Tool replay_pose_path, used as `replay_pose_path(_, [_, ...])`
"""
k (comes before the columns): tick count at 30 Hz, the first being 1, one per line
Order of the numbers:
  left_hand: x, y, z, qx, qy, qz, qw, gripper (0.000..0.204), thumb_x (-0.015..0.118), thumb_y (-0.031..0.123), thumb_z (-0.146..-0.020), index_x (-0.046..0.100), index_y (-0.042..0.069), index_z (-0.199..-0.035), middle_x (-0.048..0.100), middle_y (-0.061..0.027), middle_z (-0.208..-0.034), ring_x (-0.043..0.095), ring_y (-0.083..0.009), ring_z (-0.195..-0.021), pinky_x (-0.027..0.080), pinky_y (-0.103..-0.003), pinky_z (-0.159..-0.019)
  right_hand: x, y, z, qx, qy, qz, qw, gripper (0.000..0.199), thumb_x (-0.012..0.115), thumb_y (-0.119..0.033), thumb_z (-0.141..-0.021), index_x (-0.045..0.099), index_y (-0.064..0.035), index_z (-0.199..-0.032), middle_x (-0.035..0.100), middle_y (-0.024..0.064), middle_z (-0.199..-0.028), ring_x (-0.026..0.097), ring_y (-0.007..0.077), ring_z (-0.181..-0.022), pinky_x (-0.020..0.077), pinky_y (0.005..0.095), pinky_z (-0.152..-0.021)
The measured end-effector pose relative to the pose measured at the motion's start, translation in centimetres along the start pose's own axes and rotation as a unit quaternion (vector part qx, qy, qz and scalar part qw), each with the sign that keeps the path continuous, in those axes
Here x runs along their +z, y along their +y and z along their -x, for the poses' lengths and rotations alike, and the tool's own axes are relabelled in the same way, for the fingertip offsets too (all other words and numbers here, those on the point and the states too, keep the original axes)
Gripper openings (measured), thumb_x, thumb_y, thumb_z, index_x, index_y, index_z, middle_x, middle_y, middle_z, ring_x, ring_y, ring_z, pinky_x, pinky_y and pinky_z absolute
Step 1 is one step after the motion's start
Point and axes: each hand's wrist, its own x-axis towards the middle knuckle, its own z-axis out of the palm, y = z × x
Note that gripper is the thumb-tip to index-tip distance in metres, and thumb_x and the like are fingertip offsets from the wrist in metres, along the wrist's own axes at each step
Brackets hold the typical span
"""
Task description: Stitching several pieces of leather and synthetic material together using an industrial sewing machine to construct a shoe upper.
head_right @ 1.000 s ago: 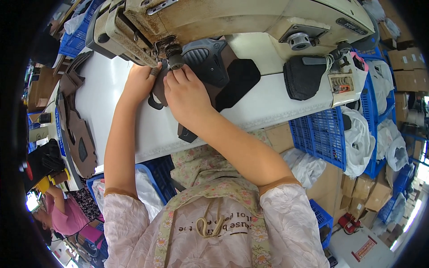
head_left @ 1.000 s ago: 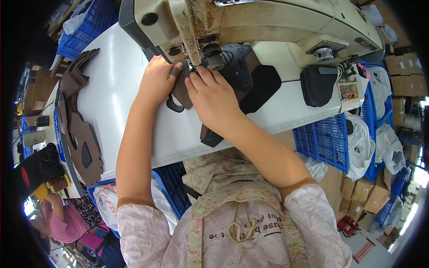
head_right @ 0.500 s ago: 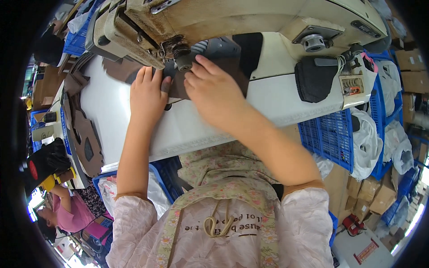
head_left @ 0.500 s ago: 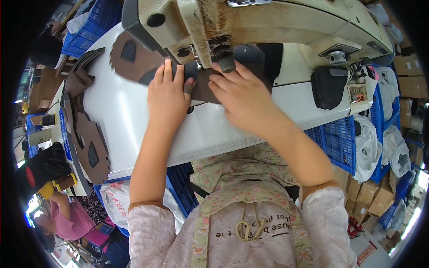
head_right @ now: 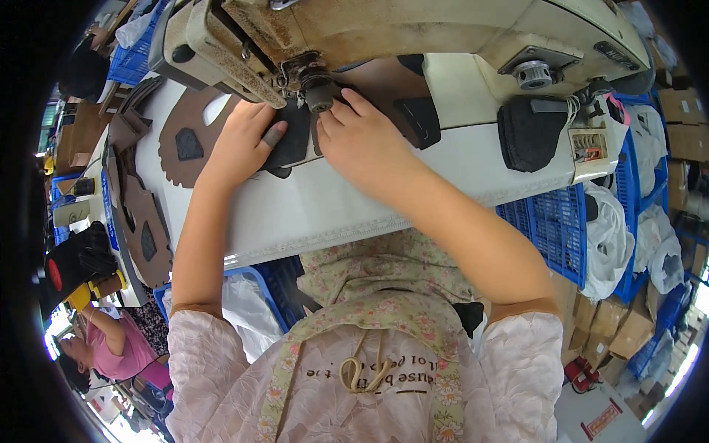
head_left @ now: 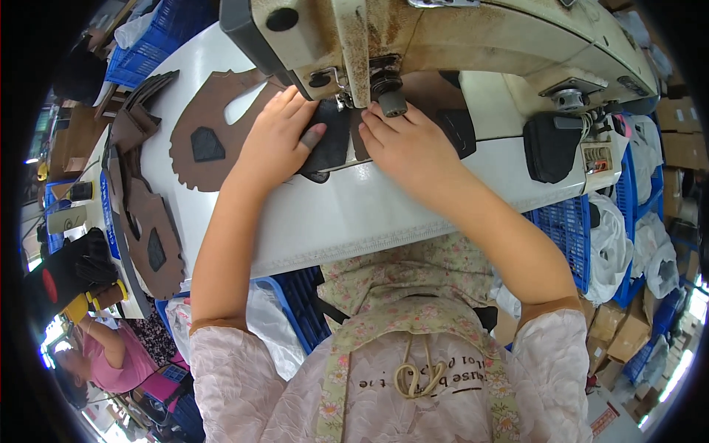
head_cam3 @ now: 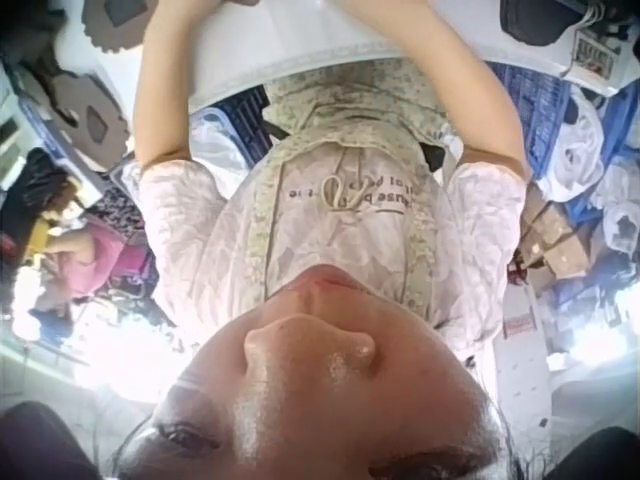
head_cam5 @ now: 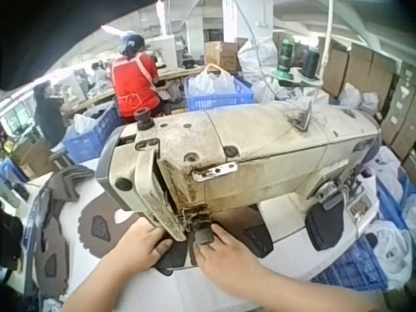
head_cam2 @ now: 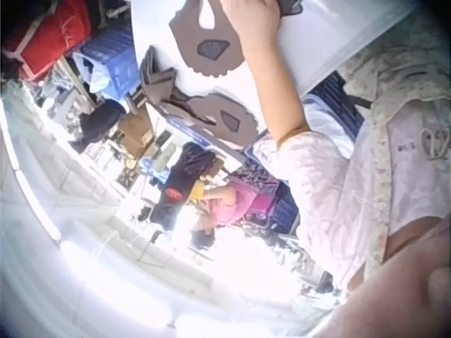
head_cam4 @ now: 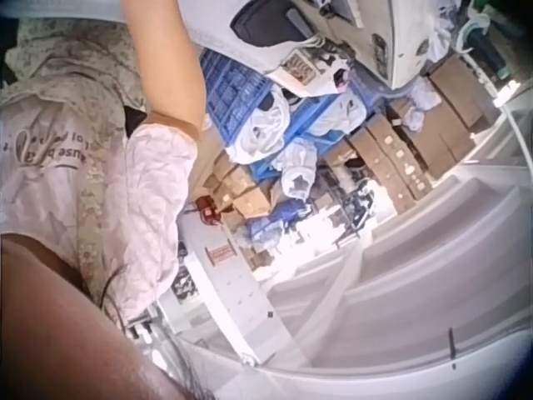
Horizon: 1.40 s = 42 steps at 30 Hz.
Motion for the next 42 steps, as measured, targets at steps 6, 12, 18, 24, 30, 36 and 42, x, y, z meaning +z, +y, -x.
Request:
replay_pose_path(6, [0.7, -1.1, 0.5, 0.015, -0.009, -0.015, 1.000, 0.040, 0.056, 0.021, -0.095, 0.052, 0.002, -0.130, 0.049, -0.0133, -0.141, 0.040, -0.0296, -0.136, 0.031, -0.044, -0.113, 1.0, -1.0, 0.6, 0.082, 0.020, -0.072, 0.994, 0.029, 0.058, -0.011, -0.081, 0.068, 0.0007, -0.105, 0.068, 0.0119, -0.109, 0.060, 0.0237, -0.112, 0.0377, 0.0437, -0.109])
replay_pose_path(12, [1.5, -1.4, 0.5, 0.054, 0.081, -0.023, 0.995, 0.029, 0.059, 0.018, -0.092, 0.059, 0.001, -0.116, 0.062, -0.0139, -0.109, 0.052, -0.0352, -0.110, 0.041, -0.042, -0.098, 2.0, -1.1, 1.4, 0.091, 0.039, -0.119, 0.988, 0.029, 0.057, -0.012, -0.082, 0.069, -0.0016, -0.106, 0.067, 0.0125, -0.117, 0.058, 0.0236, -0.117, 0.0364, 0.0447, -0.110])
replay_pose_path(18, [1.0, -2.4, 0.2, 0.019, 0.005, -0.073, 0.997, 0.039, 0.056, 0.022, -0.095, 0.053, 0.012, -0.133, 0.049, -0.0066, -0.142, 0.040, -0.0254, -0.135, 0.030, -0.045, -0.114, 2.0, -1.6, 1.3, 0.102, 0.047, -0.121, 0.986, 0.028, 0.056, -0.011, -0.083, 0.068, -0.0024, -0.107, 0.066, 0.0125, -0.117, 0.058, 0.0240, -0.119, 0.0364, 0.0449, -0.110])
replay_pose_path(24, [1.0, -2.5, 0.2, 0.027, 0.014, -0.063, 0.998, 0.038, 0.056, 0.021, -0.095, 0.053, 0.013, -0.132, 0.050, -0.0044, -0.141, 0.041, -0.0249, -0.134, 0.031, -0.045, -0.113, 2.1, -1.7, 1.3, 0.099, 0.049, -0.120, 0.987, 0.028, 0.055, -0.011, -0.083, 0.068, -0.0020, -0.107, 0.066, 0.0129, -0.118, 0.057, 0.0241, -0.120, 0.0355, 0.0448, -0.111])
replay_pose_path(30, [0.7, -2.0, 0.0, 0.032, 0.016, -0.049, 0.998, 0.034, 0.056, 0.021, -0.094, 0.055, 0.011, -0.127, 0.053, -0.0038, -0.134, 0.045, -0.0251, -0.129, 0.032, -0.046, -0.112, 2.0, -1.8, 1.3, 0.106, 0.041, -0.119, 0.986, 0.030, 0.055, -0.011, -0.083, 0.067, -0.0015, -0.109, 0.066, 0.0136, -0.118, 0.056, 0.0244, -0.120, 0.0345, 0.0449, -0.111])
replay_pose_path(36, [1.1, -2.1, -0.4, 0.024, 0.030, -0.073, 0.997, 0.031, 0.055, 0.023, -0.095, 0.056, 0.009, -0.122, 0.055, -0.0045, -0.130, 0.047, -0.0256, -0.127, 0.033, -0.046, -0.111, 1.8, -1.5, 0.9, 0.112, 0.039, -0.112, 0.987, 0.031, 0.053, -0.010, -0.083, 0.067, -0.0016, -0.110, 0.065, 0.0135, -0.120, 0.056, 0.0248, -0.120, 0.0333, 0.0432, -0.112])
replay_pose_path(42, [1.1, -1.7, -0.5, -0.012, 0.023, -0.072, 0.997, 0.027, 0.056, 0.022, -0.094, 0.059, 0.008, -0.117, 0.058, -0.0049, -0.124, 0.049, -0.0260, -0.124, 0.034, -0.047, -0.110, 1.9, -1.3, 0.5, 0.122, 0.037, -0.106, 0.986, 0.031, 0.052, -0.010, -0.084, 0.066, -0.0014, -0.111, 0.064, 0.0132, -0.121, 0.056, 0.0255, -0.119, 0.0331, 0.0415, -0.113])
